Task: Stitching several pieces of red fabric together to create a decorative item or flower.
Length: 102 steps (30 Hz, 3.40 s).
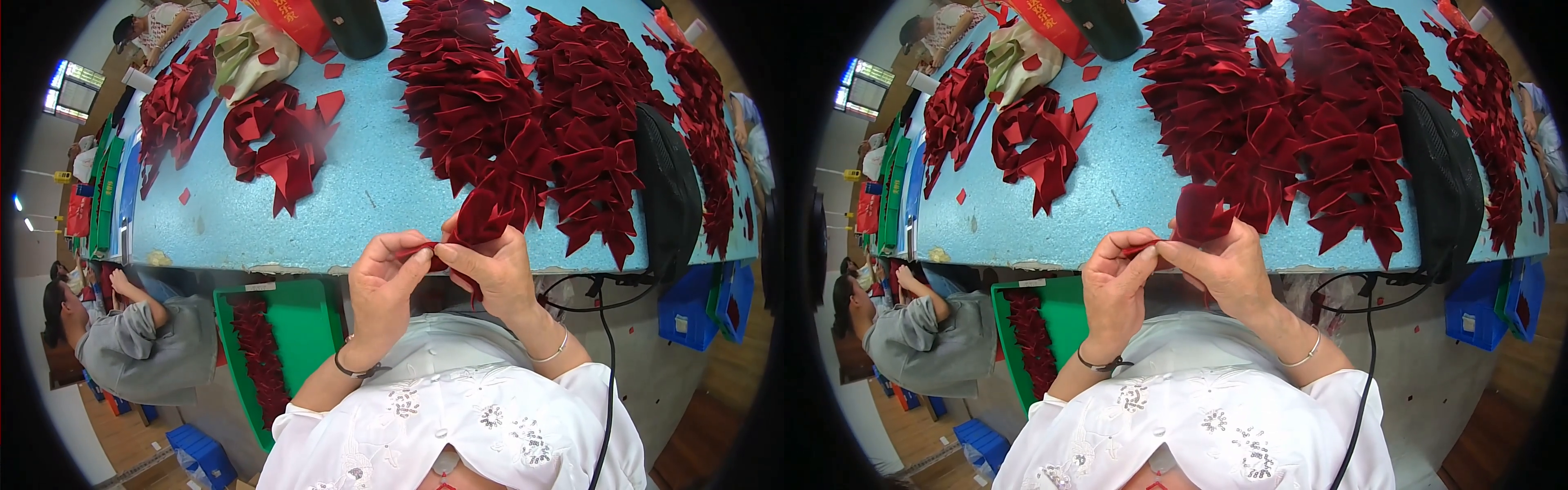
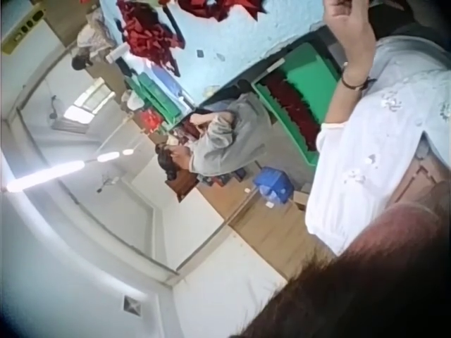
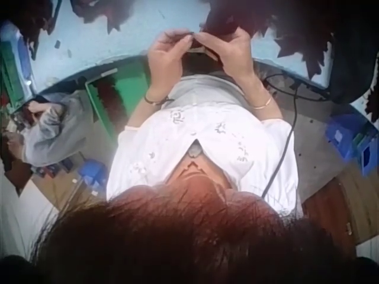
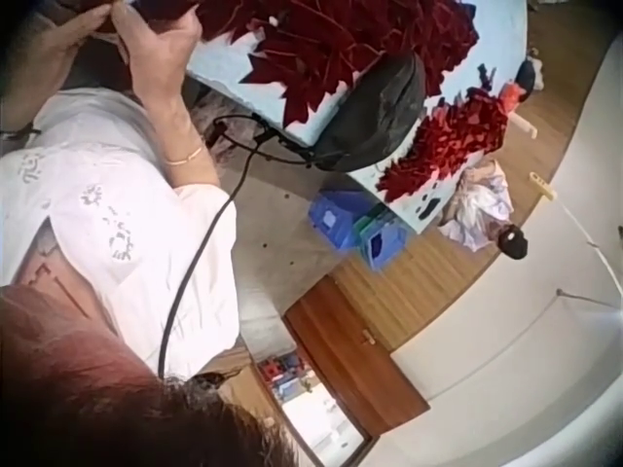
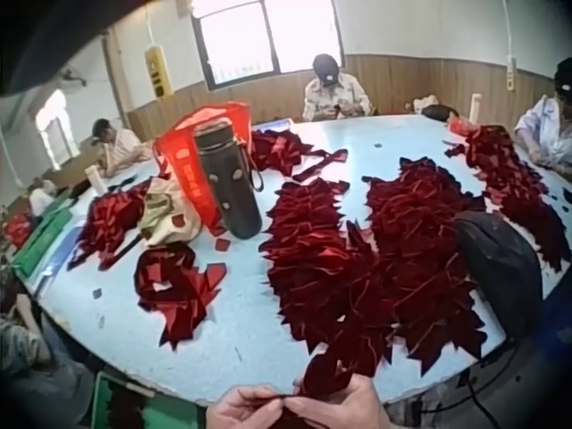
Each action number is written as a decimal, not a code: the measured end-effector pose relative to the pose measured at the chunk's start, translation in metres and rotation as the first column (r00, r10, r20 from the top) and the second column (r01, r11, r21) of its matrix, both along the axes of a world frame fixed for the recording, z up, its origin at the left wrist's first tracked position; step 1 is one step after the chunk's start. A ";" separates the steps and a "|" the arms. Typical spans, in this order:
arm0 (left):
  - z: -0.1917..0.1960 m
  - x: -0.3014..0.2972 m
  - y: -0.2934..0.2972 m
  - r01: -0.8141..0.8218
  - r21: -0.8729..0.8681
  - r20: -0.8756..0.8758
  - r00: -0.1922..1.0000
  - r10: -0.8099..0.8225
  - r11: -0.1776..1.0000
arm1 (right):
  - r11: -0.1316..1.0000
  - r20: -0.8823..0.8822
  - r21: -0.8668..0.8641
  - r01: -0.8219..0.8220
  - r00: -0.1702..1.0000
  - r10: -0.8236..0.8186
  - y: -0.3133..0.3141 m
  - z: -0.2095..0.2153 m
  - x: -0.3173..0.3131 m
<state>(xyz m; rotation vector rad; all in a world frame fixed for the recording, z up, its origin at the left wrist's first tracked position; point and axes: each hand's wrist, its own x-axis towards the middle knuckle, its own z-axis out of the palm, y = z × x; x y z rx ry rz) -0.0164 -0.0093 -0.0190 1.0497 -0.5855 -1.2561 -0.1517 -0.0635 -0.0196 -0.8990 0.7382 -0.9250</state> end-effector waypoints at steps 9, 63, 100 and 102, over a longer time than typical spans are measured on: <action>-0.009 -0.004 -0.002 -0.086 -0.154 0.206 0.972 0.117 0.984 | 0.983 0.047 0.162 0.086 0.994 -0.095 0.004 -0.002 0.000; -0.004 0.025 0.006 0.330 0.190 -0.082 0.944 -0.320 0.925 | 0.998 0.009 0.034 0.055 0.998 -0.055 0.002 0.001 -0.002; 0.018 0.024 -0.004 0.318 0.158 0.132 0.931 -0.339 0.935 | 0.972 -0.216 -0.193 -0.135 0.972 0.092 -0.005 -0.002 -0.006; 0.011 0.025 -0.004 0.303 0.132 0.131 0.938 -0.320 0.944 | 0.961 -0.218 -0.269 -0.071 0.976 0.011 -0.005 -0.005 -0.003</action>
